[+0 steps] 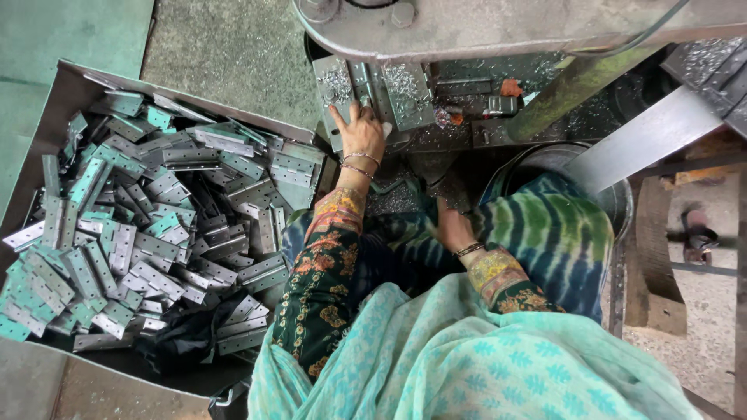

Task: The person sits at a press machine and repeatedly picks up small metal brackets from a bin, places them into the machine, and operates the press to process them. The processed pieces are then removed and placed back into the bin.

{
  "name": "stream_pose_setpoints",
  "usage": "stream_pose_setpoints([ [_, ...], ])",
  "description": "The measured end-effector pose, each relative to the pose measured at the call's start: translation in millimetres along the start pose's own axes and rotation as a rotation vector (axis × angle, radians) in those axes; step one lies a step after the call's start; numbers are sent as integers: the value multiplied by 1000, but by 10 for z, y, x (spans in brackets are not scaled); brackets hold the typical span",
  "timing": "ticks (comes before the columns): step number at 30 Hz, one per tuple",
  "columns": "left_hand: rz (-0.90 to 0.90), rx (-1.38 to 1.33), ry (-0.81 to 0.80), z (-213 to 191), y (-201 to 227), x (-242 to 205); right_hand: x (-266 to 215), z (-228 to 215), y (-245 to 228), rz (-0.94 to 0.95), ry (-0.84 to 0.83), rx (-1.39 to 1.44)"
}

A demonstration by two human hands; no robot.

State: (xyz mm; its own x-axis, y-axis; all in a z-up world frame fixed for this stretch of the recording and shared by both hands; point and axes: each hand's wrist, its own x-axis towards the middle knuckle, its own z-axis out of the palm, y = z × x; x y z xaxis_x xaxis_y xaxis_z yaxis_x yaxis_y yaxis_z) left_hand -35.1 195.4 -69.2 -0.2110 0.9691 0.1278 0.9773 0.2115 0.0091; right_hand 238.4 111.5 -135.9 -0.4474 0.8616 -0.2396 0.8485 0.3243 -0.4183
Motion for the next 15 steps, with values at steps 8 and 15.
stream_pose_setpoints([
  [8, -56, -92, -128, 108, -149, 74, 173, -1004, -680, -47, -152, -187],
  [15, -50, -37, -135, 93, -179, 253, -34, -513, -362, 34, -103, -132],
])
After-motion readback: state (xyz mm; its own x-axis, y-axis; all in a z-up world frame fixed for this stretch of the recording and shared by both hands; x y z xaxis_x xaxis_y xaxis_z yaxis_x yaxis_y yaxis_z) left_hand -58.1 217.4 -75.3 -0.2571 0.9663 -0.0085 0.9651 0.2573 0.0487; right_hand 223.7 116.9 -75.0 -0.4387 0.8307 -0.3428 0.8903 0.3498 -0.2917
